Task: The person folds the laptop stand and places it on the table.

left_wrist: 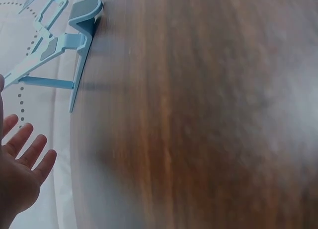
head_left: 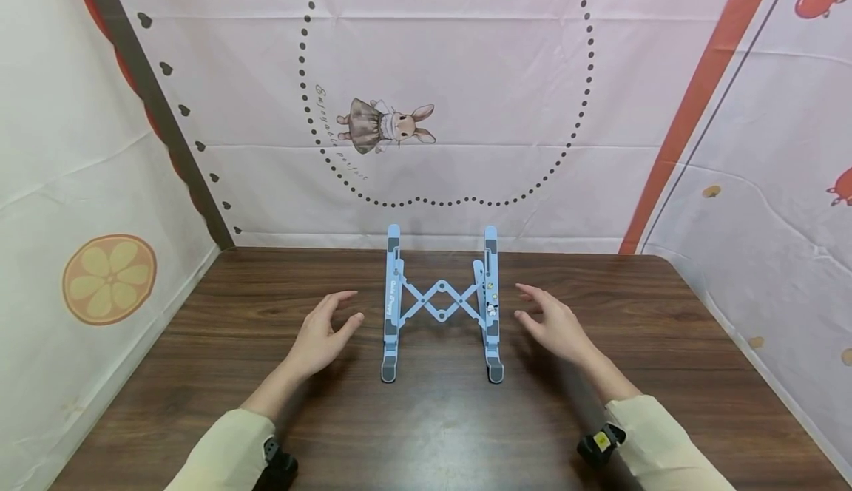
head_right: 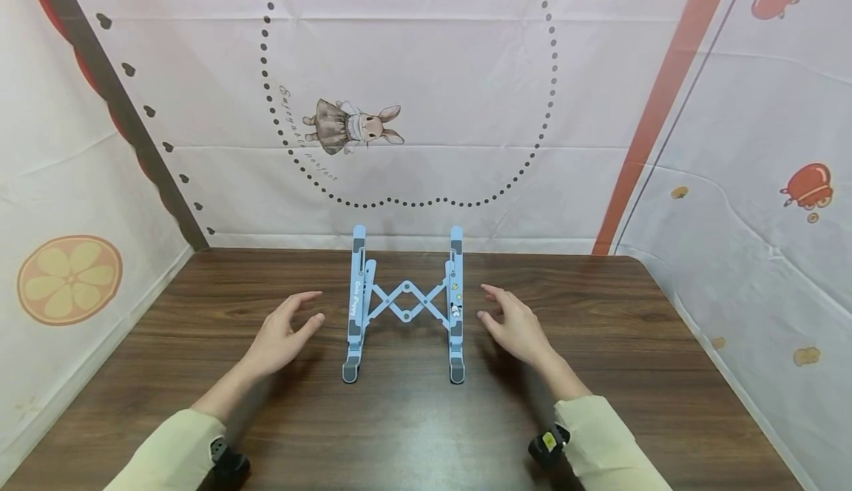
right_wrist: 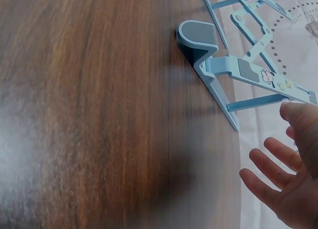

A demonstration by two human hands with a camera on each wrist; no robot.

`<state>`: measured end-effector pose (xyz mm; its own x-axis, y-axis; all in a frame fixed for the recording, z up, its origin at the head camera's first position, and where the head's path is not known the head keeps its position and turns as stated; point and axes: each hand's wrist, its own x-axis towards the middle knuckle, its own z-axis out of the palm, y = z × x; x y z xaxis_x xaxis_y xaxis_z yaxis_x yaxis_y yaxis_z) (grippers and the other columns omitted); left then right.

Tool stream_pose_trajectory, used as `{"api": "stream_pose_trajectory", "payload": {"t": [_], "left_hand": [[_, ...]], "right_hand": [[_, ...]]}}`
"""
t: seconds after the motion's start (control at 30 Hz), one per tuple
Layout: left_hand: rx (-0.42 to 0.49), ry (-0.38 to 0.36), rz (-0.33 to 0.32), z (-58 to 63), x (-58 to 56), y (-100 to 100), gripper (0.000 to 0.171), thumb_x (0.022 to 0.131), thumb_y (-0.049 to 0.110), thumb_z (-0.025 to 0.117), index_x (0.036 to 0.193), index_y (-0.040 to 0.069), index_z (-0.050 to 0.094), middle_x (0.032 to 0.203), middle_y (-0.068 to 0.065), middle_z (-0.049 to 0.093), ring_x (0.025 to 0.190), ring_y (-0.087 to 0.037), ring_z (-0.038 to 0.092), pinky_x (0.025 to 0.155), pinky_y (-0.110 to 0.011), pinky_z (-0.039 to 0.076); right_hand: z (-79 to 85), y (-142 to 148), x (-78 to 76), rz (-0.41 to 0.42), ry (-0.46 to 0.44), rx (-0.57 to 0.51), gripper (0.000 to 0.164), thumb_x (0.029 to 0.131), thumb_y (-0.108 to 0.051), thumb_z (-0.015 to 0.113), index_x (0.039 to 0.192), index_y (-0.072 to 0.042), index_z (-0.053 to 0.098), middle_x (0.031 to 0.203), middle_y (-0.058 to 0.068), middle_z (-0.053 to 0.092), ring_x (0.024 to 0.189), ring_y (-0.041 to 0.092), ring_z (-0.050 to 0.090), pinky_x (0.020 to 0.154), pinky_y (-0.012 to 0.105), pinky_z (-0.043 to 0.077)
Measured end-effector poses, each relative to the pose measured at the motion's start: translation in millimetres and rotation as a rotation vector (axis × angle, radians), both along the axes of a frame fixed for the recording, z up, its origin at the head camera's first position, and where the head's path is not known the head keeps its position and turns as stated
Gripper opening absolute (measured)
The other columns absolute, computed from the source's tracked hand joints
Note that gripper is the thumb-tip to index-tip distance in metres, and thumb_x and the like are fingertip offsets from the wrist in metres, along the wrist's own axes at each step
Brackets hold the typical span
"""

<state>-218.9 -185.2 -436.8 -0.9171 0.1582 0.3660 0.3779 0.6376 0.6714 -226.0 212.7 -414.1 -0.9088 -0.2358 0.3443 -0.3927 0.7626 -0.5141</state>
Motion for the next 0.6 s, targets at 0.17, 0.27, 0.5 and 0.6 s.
{"api": "stream_pose_trajectory", "payload": {"t": [0.17,0.27,0.5,0.6], "left_hand": [[0.053,-0.016,-0.021,1.3,-1.1,4.5,0.048,0.090,0.035,0.058,0.128,0.008,0.048,0.124,-0.015,0.054,0.111,-0.034,0.054,0.087,-0.050,0.047],[0.082,-0.038,-0.040,1.4,-2.0,7.4,0.047,0.090,0.033,0.058,0.128,0.007,0.047,0.126,-0.015,0.053,0.111,-0.035,0.054,0.088,-0.050,0.046],[0.169,-0.089,-0.045,-0.4,-7.3,16.1,0.048,0.089,0.032,0.060,0.127,0.005,0.047,0.126,-0.013,0.054,0.110,-0.033,0.055,0.089,-0.045,0.048],[0.215,-0.114,-0.034,0.4,-8.5,20.7,0.047,0.088,0.028,0.062,0.126,0.005,0.048,0.124,-0.015,0.056,0.106,-0.030,0.058,0.087,-0.042,0.050]], "right_hand": [[0.5,-3.5,-1.2,0.002,-0.033,-0.036,0.049,0.086,-0.016,0.063,0.132,-0.007,0.046,0.114,0.020,0.061,0.094,0.033,0.063,0.079,0.048,0.051],[0.8,-7.1,-2.1,0.007,-0.059,-0.056,0.050,0.087,-0.017,0.061,0.133,-0.008,0.045,0.115,0.020,0.060,0.094,0.032,0.064,0.079,0.047,0.051],[-0.7,-15.5,-3.4,0.001,-0.115,-0.094,0.049,0.089,-0.017,0.060,0.134,-0.010,0.043,0.117,0.019,0.060,0.095,0.031,0.063,0.078,0.046,0.052],[-1.4,-18.8,-3.9,-0.016,-0.129,-0.122,0.048,0.089,-0.017,0.060,0.133,-0.009,0.044,0.114,0.019,0.061,0.094,0.030,0.064,0.076,0.044,0.053]]}}
